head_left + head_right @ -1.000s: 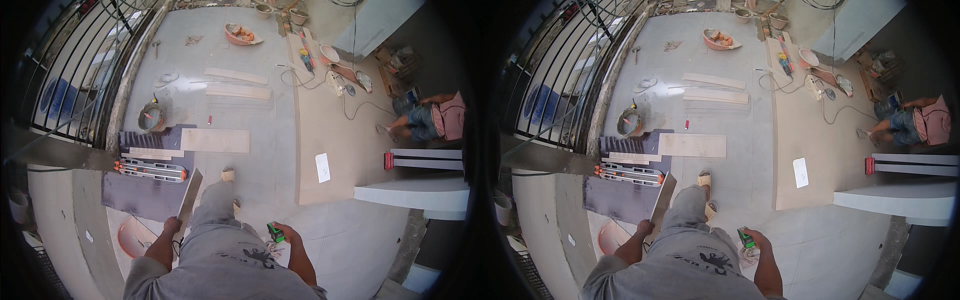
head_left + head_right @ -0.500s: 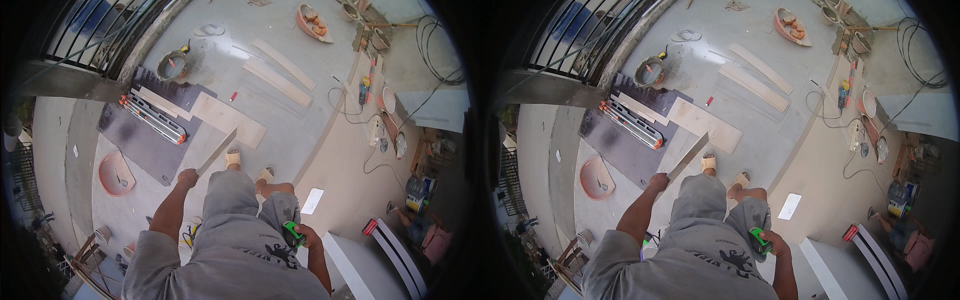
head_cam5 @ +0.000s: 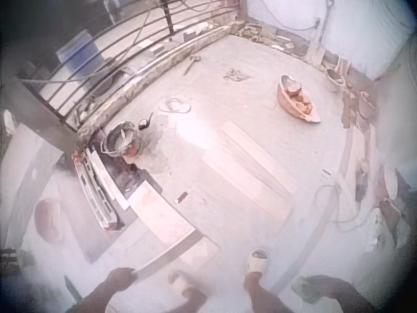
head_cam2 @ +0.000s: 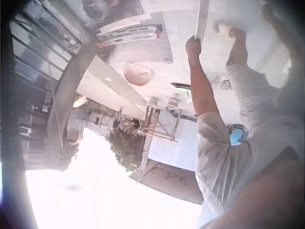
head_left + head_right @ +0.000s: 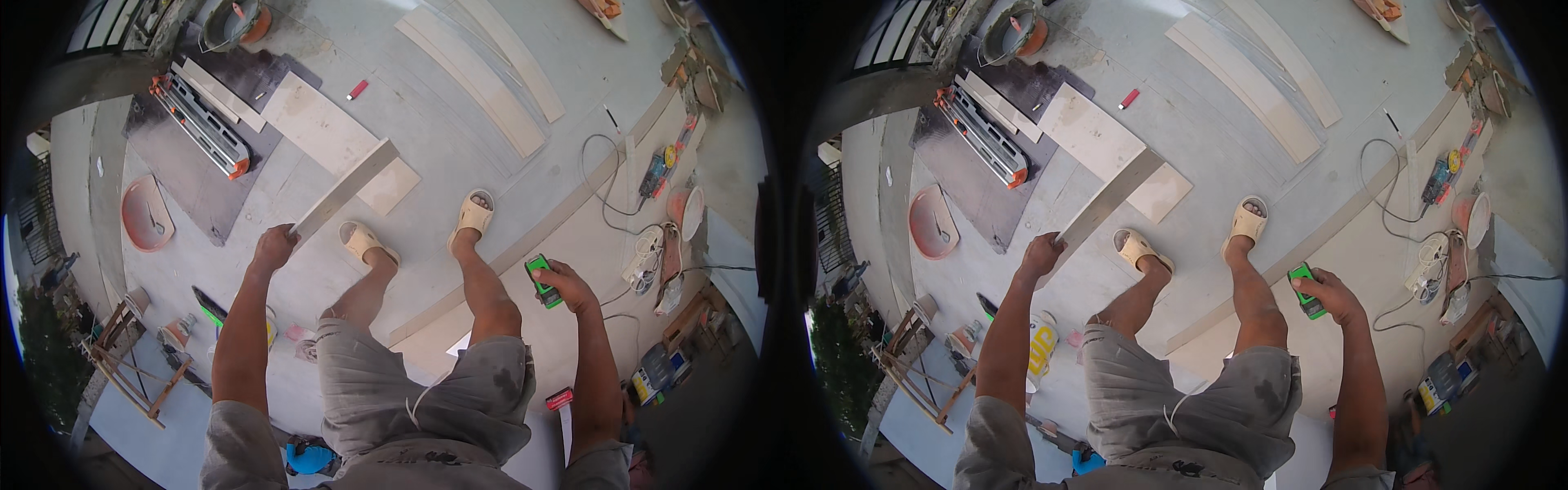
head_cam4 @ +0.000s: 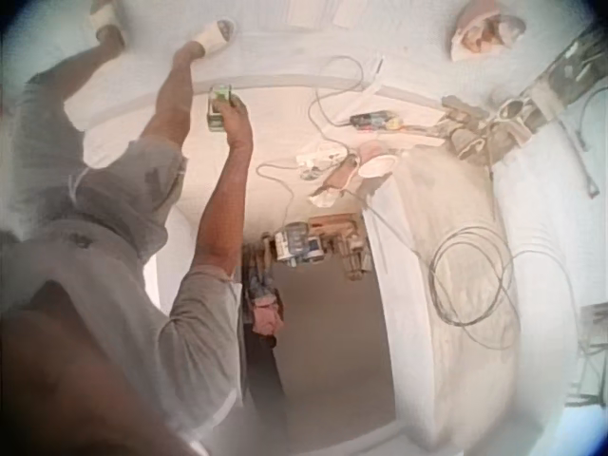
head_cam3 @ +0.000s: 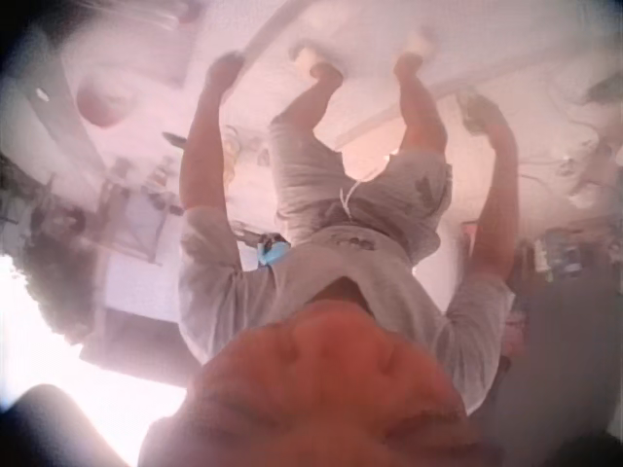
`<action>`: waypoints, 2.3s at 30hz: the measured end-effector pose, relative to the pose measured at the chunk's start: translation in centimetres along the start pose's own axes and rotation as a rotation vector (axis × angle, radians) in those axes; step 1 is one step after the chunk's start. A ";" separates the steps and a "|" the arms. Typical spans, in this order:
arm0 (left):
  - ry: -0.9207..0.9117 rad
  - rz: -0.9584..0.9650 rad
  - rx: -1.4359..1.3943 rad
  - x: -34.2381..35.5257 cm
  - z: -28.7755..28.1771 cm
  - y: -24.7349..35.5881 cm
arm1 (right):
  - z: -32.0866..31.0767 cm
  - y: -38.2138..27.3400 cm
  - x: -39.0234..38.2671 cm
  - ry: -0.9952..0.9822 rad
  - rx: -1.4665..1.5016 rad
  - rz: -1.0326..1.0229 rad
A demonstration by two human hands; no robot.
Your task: The person selects a tile from a stack, measures and marks it with a tape measure and marker, then uses a manual tile cutter to score and snap the tile. Finally, the person uses an oscillating multi-tool to cut along the marked line on the tile.
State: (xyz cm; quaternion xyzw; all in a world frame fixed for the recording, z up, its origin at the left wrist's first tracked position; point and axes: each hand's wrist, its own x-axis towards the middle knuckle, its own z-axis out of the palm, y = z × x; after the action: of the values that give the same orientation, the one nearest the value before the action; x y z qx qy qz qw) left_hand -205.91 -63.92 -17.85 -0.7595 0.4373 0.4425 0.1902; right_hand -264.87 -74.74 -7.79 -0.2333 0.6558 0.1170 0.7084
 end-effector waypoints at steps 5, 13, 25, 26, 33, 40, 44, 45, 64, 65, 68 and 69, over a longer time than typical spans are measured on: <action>-0.105 0.005 -0.059 9.2 1.6 3.3 | -5.3 -5.4 15.6 0.122 -0.340 -0.114; -0.284 0.025 -0.088 19.6 2.9 4.9 | -2.2 -9.6 31.0 0.054 -0.444 -0.366; -0.349 0.171 -0.066 31.8 4.8 -2.0 | -3.8 -10.7 35.3 0.255 -0.671 -0.385; -0.339 0.194 -0.063 32.1 4.3 -1.4 | -3.8 -10.4 35.4 0.278 -0.677 -0.381; -0.315 0.186 -0.320 35.2 5.6 -0.4 | -1.2 -9.6 39.3 0.606 -0.928 -0.435; -0.067 0.234 0.151 37.1 6.8 -3.2 | 0.3 -8.9 40.2 0.715 -1.096 -0.496; 0.062 0.200 0.131 33.2 6.3 0.3 | -4.4 -10.8 36.2 0.378 -0.953 -0.484; 0.071 0.178 0.169 33.7 6.5 -1.2 | -7.6 -12.4 35.4 0.256 -0.801 -0.439; -0.036 -0.164 0.642 33.2 8.1 9.0 | -46.0 -5.3 48.9 1.453 -0.999 0.034; 0.010 -0.165 0.641 32.7 8.6 8.6 | -45.6 -5.6 49.2 1.505 -1.019 -0.011; 0.000 -0.194 0.616 32.9 8.7 11.1 | -49.0 -3.3 50.8 1.654 -1.262 0.011; 0.020 -0.212 0.635 32.1 9.4 10.8 | -47.2 -4.7 50.5 1.619 -1.229 0.008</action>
State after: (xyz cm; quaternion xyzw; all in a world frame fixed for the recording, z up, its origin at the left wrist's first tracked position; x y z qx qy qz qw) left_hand -212.38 -79.37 -48.77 -0.7078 0.4738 0.2544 0.4580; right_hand -298.25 -108.75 -58.11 -0.5641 0.7657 0.2431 -0.1911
